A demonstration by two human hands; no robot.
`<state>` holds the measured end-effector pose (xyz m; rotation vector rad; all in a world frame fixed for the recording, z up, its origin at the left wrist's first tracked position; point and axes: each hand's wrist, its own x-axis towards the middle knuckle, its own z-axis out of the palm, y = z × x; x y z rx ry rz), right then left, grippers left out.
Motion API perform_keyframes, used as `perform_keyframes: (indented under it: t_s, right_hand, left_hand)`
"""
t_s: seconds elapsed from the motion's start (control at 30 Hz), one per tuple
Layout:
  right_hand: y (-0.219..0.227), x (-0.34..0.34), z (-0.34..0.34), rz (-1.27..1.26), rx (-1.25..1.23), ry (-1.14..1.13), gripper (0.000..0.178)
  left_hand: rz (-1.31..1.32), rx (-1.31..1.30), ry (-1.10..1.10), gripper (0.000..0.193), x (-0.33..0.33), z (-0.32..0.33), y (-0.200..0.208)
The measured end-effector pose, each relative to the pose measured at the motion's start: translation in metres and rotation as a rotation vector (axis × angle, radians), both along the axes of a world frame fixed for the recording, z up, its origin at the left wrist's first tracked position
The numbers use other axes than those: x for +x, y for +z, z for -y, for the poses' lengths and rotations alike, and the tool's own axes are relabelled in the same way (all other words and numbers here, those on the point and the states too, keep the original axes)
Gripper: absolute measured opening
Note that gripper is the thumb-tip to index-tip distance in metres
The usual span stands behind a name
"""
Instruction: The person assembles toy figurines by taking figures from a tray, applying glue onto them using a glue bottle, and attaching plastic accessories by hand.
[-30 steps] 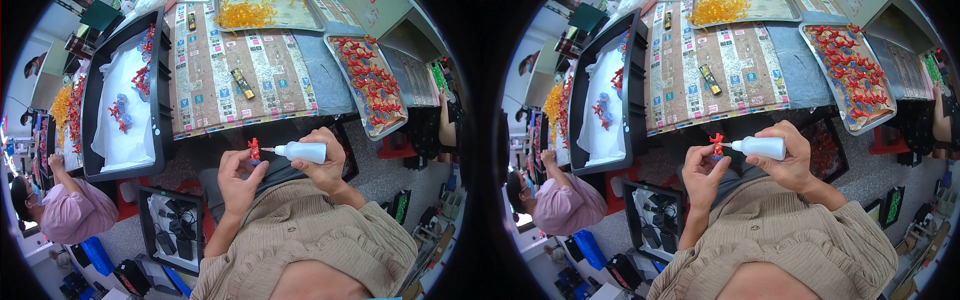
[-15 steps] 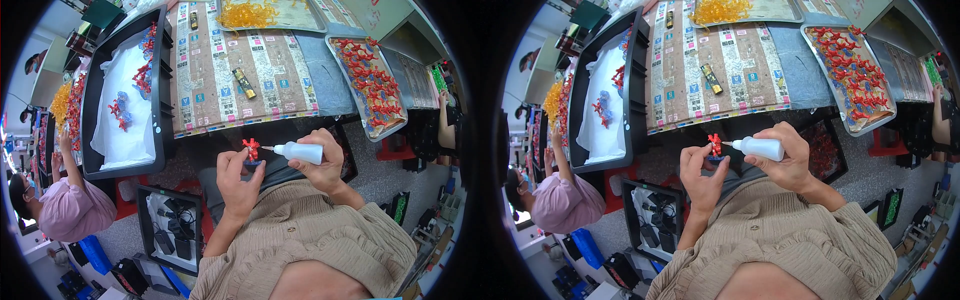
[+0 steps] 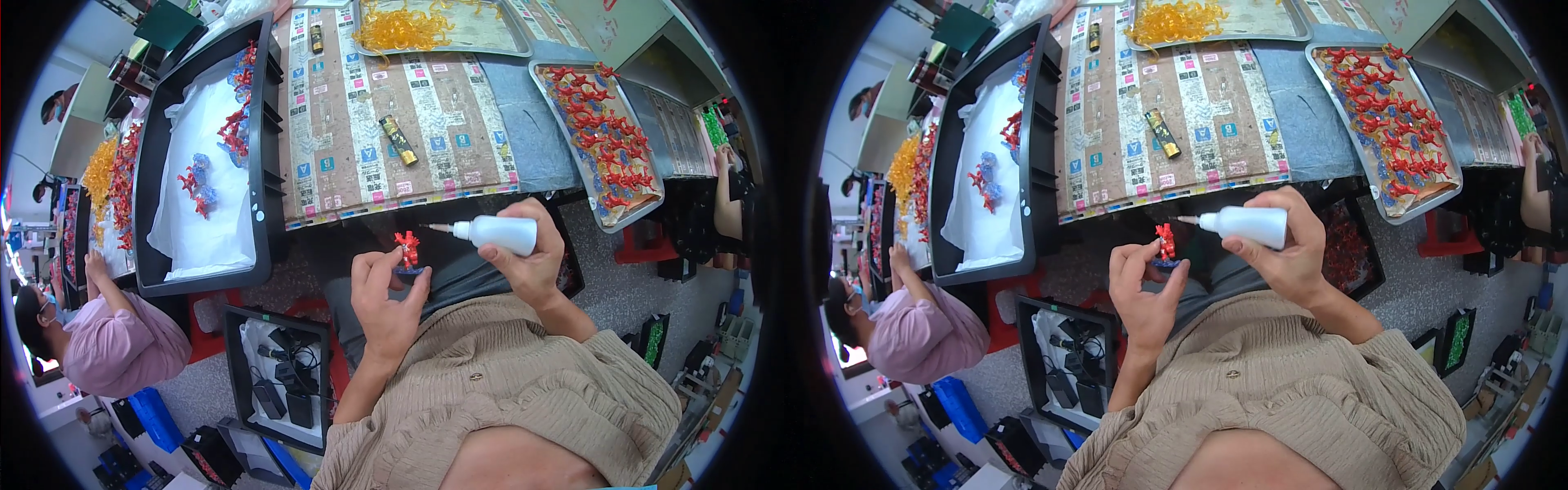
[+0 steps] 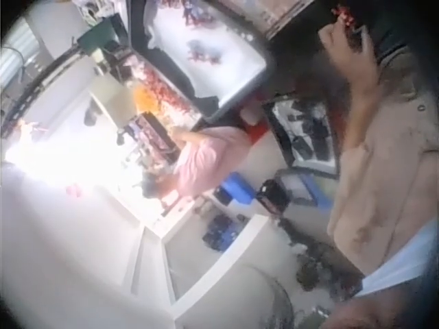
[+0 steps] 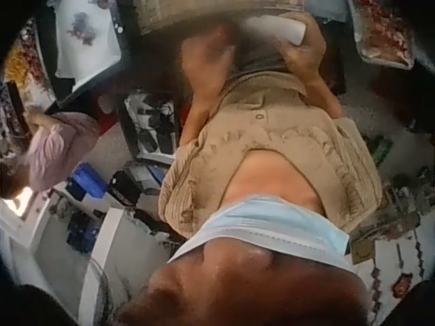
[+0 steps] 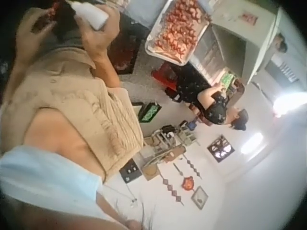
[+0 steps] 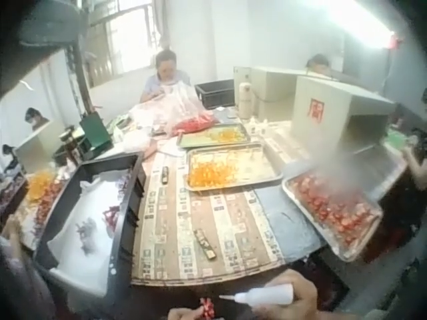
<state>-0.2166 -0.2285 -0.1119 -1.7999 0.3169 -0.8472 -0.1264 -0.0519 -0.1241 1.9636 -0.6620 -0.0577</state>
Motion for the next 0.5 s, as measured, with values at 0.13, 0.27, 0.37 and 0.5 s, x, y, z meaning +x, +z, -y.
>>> perform_keyframes:
  t_s: [0.13, 0.27, 0.37, 0.5]
  right_hand:
    - [-0.001, 0.028, 0.011, -0.002, 0.245, -0.02, 0.035]
    - [-0.015, 0.064, 0.046, -0.112, -0.007, -0.076, 0.04]
    - [-0.025, 0.087, 0.061, -0.17, -0.079, -0.054, 0.039]
    - [-0.029, 0.107, 0.067, -0.2, -0.141, -0.025, 0.04]
  left_hand:
    - [-0.28, -0.217, -0.055, 0.035, 0.002, -0.004, -0.003]
    - [-0.588, -0.408, -0.139, 0.031, 0.003, -0.011, -0.013]
    - [-0.753, -0.46, -0.14, 0.03, 0.002, -0.012, -0.01]
    - [-0.948, -0.582, -0.139, 0.027, 0.002, -0.014, -0.008]
